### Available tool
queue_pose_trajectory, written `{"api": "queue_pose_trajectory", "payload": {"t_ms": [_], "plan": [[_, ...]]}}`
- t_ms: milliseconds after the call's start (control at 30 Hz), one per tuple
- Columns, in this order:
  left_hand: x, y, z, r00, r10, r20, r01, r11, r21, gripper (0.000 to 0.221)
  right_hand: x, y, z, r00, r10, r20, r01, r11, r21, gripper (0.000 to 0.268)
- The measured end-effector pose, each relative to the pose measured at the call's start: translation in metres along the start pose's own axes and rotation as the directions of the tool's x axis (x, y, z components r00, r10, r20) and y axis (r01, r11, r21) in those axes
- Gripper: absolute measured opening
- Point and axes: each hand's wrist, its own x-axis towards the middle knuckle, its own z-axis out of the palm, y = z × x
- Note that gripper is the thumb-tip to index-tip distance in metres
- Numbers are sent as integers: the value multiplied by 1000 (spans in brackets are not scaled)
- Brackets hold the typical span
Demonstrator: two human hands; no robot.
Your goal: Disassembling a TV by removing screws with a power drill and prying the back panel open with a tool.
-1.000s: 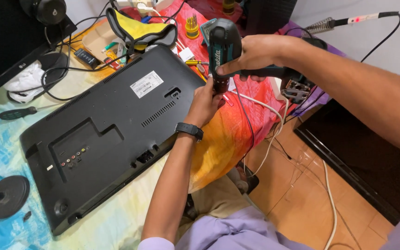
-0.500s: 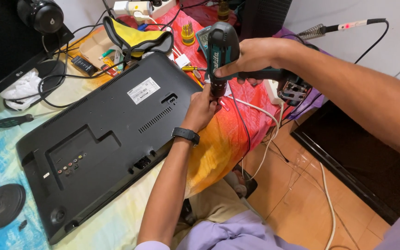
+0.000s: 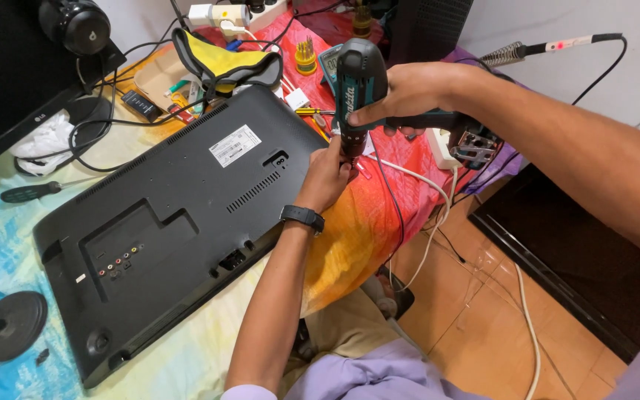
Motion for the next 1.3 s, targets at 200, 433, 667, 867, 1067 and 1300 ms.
{"api": "queue_pose_trajectory", "payload": {"t_ms": [200, 433, 667, 867, 1067, 1300], "plan": [[2, -4, 3, 1000, -19, 5, 19, 1000, 1, 25, 9, 9, -7, 998, -52, -39, 50, 998, -49, 35], [-2, 0, 3, 999, -40, -16, 36, 975, -218, 22, -14, 0, -23, 984, -138, -114, 124, 985, -120, 35], [-12, -22, -39, 966, -86, -243, 38, 980, -195, 10, -10, -18, -20, 961, -236, -147, 252, 963, 99, 28], [-108, -51, -167, 806, -206, -555, 314, 944, 105, 11, 28, -82, 27, 837, -545, -48, 545, 822, 165, 22], [-302, -100, -262, 569, -62, -820, 490, 826, 277, 11, 10, -212, 118, 838, -525, 148, 521, 851, 69, 28], [-435, -136, -278, 388, -251, -887, 767, 621, 160, 20, -24, -296, 182, 759, -531, 378, 617, 771, -157, 41]]}}
